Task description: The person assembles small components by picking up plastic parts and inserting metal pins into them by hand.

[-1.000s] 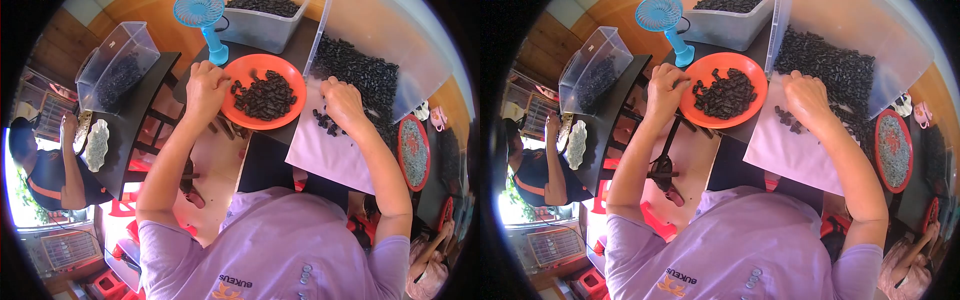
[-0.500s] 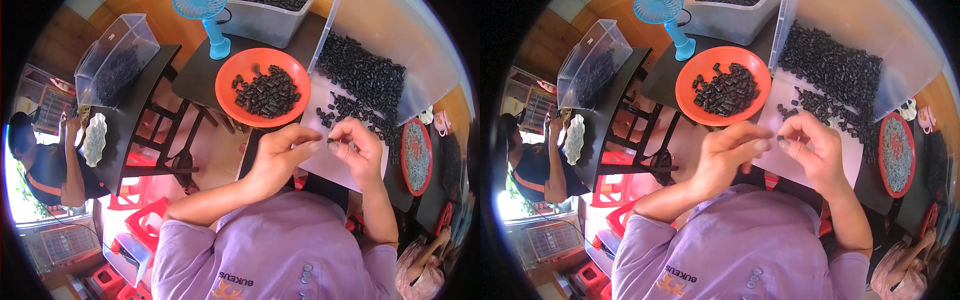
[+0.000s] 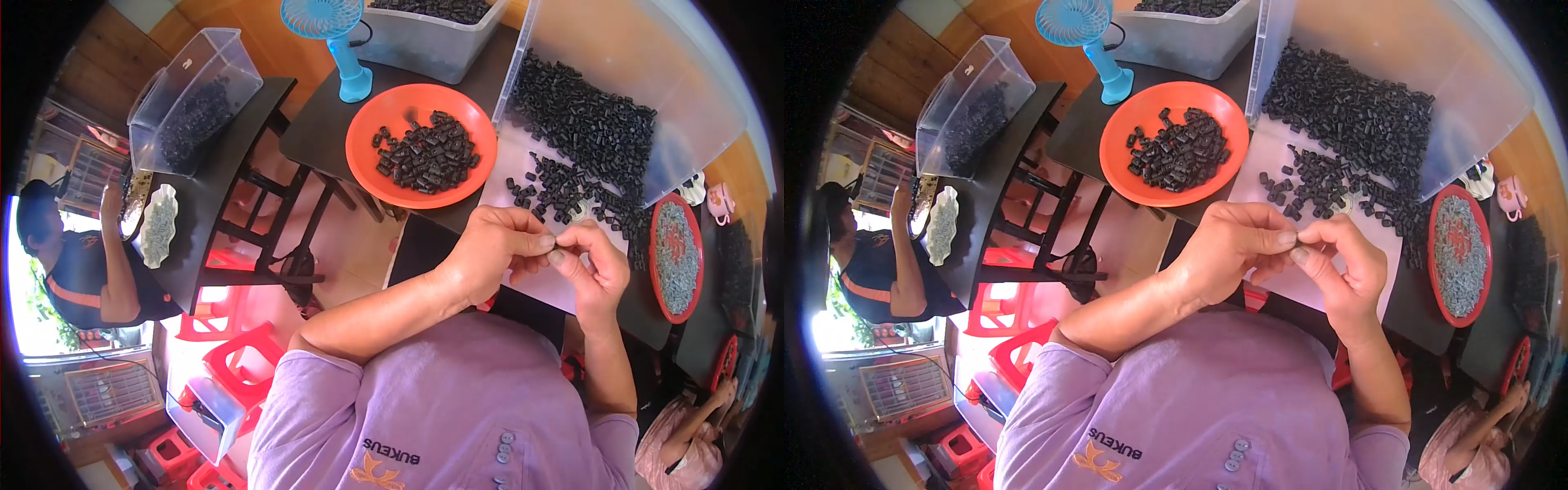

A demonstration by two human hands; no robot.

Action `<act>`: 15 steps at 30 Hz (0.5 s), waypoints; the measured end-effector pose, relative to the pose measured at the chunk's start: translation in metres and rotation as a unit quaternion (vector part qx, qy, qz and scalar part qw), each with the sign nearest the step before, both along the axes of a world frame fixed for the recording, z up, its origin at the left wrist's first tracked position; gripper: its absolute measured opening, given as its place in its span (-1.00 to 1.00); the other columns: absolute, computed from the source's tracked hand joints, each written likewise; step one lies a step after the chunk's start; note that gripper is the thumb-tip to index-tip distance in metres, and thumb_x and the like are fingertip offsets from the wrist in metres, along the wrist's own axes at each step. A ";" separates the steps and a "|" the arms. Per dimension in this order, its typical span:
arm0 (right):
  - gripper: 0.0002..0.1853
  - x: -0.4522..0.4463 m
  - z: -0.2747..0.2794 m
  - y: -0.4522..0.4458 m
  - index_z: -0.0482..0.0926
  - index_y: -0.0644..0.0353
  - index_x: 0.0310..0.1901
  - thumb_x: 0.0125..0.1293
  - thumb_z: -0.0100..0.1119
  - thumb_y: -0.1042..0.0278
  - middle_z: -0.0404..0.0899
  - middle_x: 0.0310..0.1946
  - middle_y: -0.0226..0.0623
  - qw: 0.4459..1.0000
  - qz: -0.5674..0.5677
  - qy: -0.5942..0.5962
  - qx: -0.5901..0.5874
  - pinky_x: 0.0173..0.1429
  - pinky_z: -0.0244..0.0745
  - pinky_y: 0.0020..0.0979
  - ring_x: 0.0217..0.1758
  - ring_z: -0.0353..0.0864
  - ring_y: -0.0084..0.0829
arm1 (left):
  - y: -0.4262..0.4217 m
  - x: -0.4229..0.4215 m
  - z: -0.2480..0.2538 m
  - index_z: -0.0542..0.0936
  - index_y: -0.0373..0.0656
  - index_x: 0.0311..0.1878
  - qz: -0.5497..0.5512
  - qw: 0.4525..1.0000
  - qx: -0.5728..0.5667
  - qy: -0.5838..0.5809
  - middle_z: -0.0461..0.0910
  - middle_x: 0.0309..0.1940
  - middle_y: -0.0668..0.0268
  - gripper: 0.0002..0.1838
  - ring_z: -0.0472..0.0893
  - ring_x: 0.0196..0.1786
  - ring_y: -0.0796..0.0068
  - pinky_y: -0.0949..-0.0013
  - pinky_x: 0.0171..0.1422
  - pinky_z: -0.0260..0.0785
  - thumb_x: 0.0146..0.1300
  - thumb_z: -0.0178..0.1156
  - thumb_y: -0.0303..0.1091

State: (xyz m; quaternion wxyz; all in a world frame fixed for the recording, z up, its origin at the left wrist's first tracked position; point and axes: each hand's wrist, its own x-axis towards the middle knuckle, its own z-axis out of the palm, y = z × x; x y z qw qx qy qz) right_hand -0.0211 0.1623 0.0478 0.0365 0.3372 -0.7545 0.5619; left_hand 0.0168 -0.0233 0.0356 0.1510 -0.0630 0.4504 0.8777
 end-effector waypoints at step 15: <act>-0.91 -0.004 0.003 -0.003 0.59 0.34 -0.15 0.35 0.25 0.57 0.56 -0.36 -0.32 0.997 -0.008 0.051 0.063 -0.25 0.38 -0.52 -0.34 0.50 -0.52 | 0.015 0.002 -0.014 0.65 -0.27 -0.20 0.043 0.999 0.004 0.028 0.64 -0.41 0.32 -0.79 0.55 -0.44 0.64 0.52 -0.47 0.34 0.49 0.21 -0.31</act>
